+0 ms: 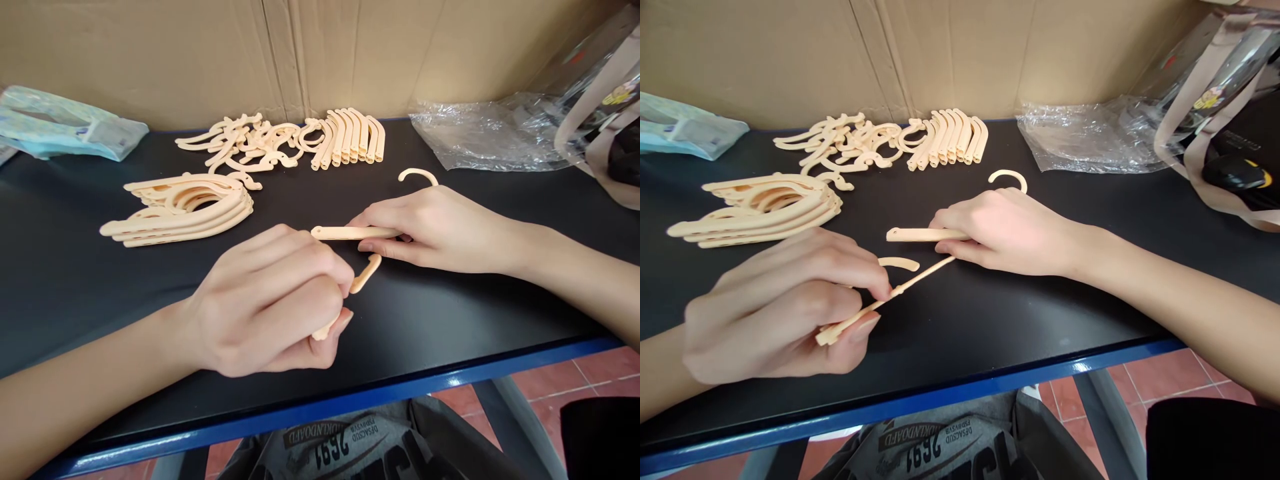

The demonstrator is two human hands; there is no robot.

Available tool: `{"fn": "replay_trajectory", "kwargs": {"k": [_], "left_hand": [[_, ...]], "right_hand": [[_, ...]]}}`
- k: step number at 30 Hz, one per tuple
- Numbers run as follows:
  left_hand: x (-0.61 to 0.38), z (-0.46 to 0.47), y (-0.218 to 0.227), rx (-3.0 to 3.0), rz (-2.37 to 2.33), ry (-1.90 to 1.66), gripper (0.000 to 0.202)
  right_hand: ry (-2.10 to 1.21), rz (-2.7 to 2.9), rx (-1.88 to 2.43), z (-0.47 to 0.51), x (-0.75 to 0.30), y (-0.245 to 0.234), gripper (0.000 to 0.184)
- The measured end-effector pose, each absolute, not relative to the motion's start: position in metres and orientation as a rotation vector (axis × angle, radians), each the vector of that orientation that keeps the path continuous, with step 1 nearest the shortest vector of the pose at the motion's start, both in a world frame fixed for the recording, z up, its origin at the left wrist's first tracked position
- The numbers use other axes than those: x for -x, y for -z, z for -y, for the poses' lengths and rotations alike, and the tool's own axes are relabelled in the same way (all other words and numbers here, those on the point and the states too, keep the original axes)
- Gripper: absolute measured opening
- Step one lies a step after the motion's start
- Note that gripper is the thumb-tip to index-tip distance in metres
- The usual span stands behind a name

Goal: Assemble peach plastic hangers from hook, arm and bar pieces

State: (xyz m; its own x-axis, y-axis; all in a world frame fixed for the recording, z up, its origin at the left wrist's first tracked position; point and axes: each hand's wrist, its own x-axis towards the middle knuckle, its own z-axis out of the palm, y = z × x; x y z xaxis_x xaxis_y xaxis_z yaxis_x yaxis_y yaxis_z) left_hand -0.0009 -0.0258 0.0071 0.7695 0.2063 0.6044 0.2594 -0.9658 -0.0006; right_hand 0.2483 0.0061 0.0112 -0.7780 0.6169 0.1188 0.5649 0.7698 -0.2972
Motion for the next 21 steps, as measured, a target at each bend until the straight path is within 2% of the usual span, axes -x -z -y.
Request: {"fn": "replay_trajectory", "kwargs": {"k": [21], "left_hand": [[0.0017, 0.0244, -0.0034, 2.927, 0.284, 0.863, 0.031]], "right_hand": [[-0.331, 2.772, 0.924, -0.0054, -0.2476, -0.0118, 0.033]]}}
